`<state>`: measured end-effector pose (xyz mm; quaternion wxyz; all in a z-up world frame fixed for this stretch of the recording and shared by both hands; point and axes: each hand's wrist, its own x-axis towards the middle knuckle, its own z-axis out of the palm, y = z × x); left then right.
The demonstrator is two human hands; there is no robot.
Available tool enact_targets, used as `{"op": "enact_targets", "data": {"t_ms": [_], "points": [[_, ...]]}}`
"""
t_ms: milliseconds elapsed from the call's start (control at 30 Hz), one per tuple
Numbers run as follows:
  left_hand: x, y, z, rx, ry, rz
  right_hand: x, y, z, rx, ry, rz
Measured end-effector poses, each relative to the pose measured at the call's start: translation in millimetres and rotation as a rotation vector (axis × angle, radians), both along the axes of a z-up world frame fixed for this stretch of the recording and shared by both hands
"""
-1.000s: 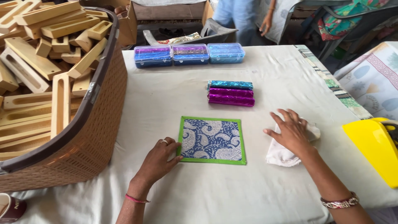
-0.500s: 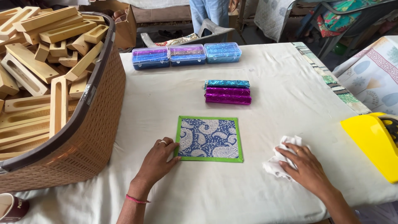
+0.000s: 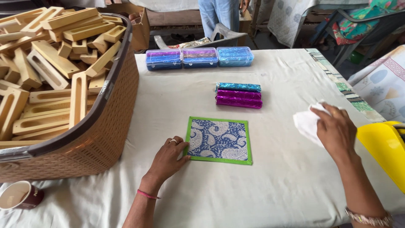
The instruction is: The person unwraps a sheet of metallic foil, smooths it flat on a padded board, and rolls it around a wooden dowel, placing the finished foil-wrapped roll with others on the table. They then wipe a clear plastic container with a white cloth.
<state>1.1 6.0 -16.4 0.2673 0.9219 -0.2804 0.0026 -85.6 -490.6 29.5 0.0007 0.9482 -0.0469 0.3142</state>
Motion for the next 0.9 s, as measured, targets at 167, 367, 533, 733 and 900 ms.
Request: {"op": "enact_targets", "data": {"t_ms": [167, 367, 533, 733, 900], "points": [[1.9, 1.1, -2.8, -0.023, -0.011, 0.000, 78.6, -30.4, -56.3, -0.035, 0.027, -0.125], [1.4, 0.4, 0.5, -0.014, 0.014, 0.014, 111.8, -23.1, -112.1, 0.120, 0.397, -0.216], [-2.0, -0.8, 4.0, 0.004, 0.021, 0.005, 100.3, -23.5, -114.5, 0.236, 0.344, -0.158], [-3.3, -0.6, 2.6, 0.012, 0.035, 0.009, 94.3, -13.8, -107.1, 0.092, 0.052, -0.101], [-4.1, -0.4, 6.5, 0.016, 0.025, 0.005, 92.2, 12.5, -97.5, 0.066, -0.058, -0.046]]}}
